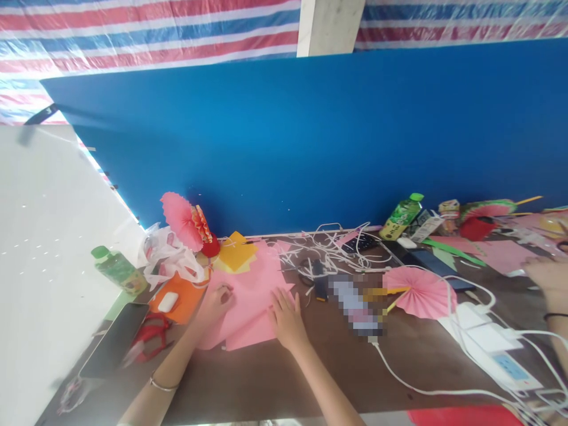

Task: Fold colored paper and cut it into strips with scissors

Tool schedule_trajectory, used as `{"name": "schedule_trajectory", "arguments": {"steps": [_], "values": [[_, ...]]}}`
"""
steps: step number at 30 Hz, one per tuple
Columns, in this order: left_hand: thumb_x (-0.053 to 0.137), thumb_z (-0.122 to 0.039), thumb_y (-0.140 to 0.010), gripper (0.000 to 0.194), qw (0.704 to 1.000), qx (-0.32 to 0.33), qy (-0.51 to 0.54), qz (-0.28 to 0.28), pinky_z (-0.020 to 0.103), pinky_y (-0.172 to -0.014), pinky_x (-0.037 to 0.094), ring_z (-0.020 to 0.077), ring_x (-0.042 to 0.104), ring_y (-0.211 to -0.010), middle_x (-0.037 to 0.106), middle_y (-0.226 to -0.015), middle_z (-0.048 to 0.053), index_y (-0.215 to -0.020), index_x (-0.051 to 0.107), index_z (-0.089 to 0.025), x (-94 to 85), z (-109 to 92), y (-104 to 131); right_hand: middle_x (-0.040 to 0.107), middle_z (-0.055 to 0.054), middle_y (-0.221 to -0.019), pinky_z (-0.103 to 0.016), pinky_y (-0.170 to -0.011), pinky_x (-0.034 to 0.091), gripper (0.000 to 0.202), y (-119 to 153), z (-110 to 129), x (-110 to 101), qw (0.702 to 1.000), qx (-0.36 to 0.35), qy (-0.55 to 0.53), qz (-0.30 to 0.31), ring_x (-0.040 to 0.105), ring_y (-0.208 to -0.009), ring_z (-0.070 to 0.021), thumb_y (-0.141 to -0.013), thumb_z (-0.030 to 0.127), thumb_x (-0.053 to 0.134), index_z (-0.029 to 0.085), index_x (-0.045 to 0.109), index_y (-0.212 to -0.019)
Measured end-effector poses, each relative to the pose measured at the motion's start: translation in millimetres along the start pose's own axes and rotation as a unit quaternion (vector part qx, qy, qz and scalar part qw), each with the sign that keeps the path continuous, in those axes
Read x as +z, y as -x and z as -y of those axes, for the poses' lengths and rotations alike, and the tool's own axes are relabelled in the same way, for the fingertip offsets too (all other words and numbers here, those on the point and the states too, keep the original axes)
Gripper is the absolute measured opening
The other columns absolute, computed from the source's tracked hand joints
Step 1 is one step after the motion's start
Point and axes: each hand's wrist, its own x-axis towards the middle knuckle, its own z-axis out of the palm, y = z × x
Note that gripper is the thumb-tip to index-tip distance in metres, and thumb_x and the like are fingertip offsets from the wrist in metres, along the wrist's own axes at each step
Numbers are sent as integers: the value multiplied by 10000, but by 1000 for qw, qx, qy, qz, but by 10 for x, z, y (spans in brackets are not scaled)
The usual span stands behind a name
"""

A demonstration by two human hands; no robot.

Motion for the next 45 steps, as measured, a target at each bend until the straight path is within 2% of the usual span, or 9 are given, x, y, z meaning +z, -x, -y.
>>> {"name": "schedule_trajectory", "arguments": {"steps": [4,8,12,15,18,23,27,35,45], "values": [[530,-331,-775,192,1000,19,11,-4,274,-675,439,142,536,-741,553,-862,30,-871,550,-166,-26,-22,18,386,-84,-1383,-545,-1057,84,463,-6,2,-9,1000,9,-10,6,276,-1301,-240,-916,360,241,190,405,-1315],[551,-321,-773,173,998,62,19,5,290,-754,438,156,540,-830,556,-907,41,-857,581,-173,-7,33,3,407,-75,-1371,-551,-1053,82,448,-9,7,-18,1000,16,-16,1,298,-1291,-239,-917,344,240,215,419,-1306],[560,-309,-762,176,999,45,8,10,283,-692,456,145,553,-755,570,-891,52,-842,599,-158,35,147,-84,412,-76,-1367,-575,-1043,37,444,-5,16,-19,1000,23,-16,-3,312,-1283,-240,-919,331,229,227,412,-1310],[566,-321,-757,191,999,44,-2,22,290,-686,468,155,568,-767,584,-905,67,-833,615,-152,44,162,-153,414,-73,-1366,-576,-1040,40,444,0,19,-15,1000,25,-14,-5,324,-1276,-238,-919,329,223,234,410,-1310],[574,-314,-755,181,997,67,-20,24,329,-773,463,188,572,-873,605,-963,82,-850,638,-174,24,95,-165,417,-71,-1364,-570,-1036,82,442,6,17,-13,1000,24,-10,-10,328,-1274,-241,-914,330,240,239,408,-1312],[574,-299,-762,298,981,145,-117,48,437,-951,362,244,498,-1090,598,-1148,69,-1049,625,-241,-46,45,-91,391,-66,-1381,-573,-1027,95,445,4,13,-15,999,30,-15,-3,317,-1279,-239,-911,326,240,243,395,-1320],[595,-318,-748,351,979,131,-153,39,467,-972,341,259,467,-1148,589,-1185,48,-1095,612,-261,-64,107,-75,394,-64,-1379,-556,-1033,114,448,-11,14,-26,999,33,-19,-2,318,-1280,-233,-905,333,249,253,389,-1324],[593,-339,-757,323,983,117,-137,42,449,-964,372,243,489,-1143,603,-1165,41,-1069,630,-263,-53,143,-118,428,-69,-1356,-532,-1039,147,444,-32,22,-79,998,46,-32,-2,351,-1264,-225,-905,327,257,244,398,-1317],[568,-338,-785,298,980,134,-141,38,450,-963,375,246,494,-1145,604,-1164,44,-1065,632,-259,-52,150,-109,410,-55,-1368,-553,-1049,115,445,-21,7,-65,998,49,-42,11,332,-1274,-229,-904,339,265,215,418,-1303]]}}
